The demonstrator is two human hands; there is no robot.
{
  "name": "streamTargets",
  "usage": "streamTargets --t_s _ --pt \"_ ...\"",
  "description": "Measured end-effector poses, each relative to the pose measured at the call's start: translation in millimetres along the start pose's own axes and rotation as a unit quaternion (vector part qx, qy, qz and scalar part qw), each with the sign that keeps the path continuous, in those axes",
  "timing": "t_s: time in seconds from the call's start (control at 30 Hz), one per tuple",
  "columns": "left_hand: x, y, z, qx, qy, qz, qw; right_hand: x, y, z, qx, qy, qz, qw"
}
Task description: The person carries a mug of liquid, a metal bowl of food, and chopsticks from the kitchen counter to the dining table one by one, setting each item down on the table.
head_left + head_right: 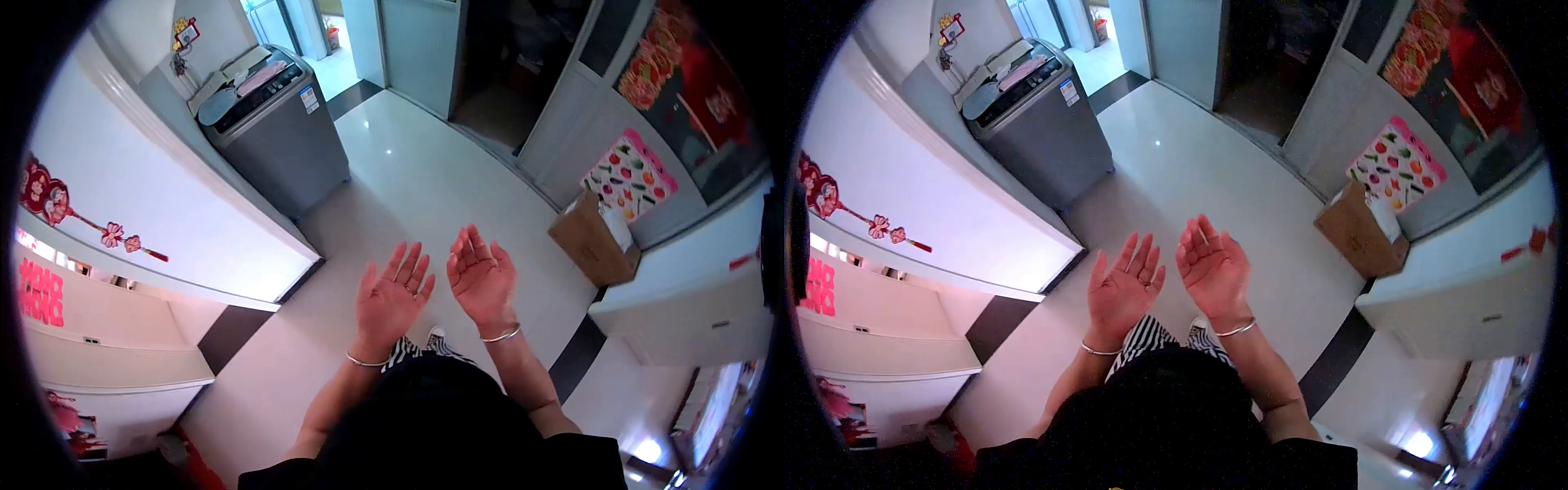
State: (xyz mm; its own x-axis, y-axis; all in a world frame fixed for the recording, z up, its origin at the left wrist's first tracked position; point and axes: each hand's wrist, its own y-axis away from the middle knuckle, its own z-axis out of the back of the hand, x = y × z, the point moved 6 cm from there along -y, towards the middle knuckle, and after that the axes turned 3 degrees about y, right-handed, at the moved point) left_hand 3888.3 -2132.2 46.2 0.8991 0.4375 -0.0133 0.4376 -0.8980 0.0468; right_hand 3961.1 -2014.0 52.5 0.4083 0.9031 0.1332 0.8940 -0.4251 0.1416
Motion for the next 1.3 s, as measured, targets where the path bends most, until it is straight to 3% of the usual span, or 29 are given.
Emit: streamTargets --t_s 0.23,0.53,0.77,1.3 --pt "-54.6 -160.0 20.1 -0.031 0.053 -0.020 0.998 31.9 -156.6 13.4 -0.027 -0.037 -0.058 0.997" --pt "-168.8 -396.1 -3.5 -0.030 0.051 0.027 0.998 98.9 -395.0 -26.3 -0.031 0.027 -0.029 0.999" --pt "-237.7 -537.7 -16.0 -0.019 0.046 0.043 0.998 134.3 -543.2 -37.3 -0.067 -0.001 -0.008 0.998" --pt "-394.2 -808.8 -26.8 -0.016 0.080 -0.192 0.978 194.6 -905.2 -94.0 0.032 -0.008 -0.231 0.972"
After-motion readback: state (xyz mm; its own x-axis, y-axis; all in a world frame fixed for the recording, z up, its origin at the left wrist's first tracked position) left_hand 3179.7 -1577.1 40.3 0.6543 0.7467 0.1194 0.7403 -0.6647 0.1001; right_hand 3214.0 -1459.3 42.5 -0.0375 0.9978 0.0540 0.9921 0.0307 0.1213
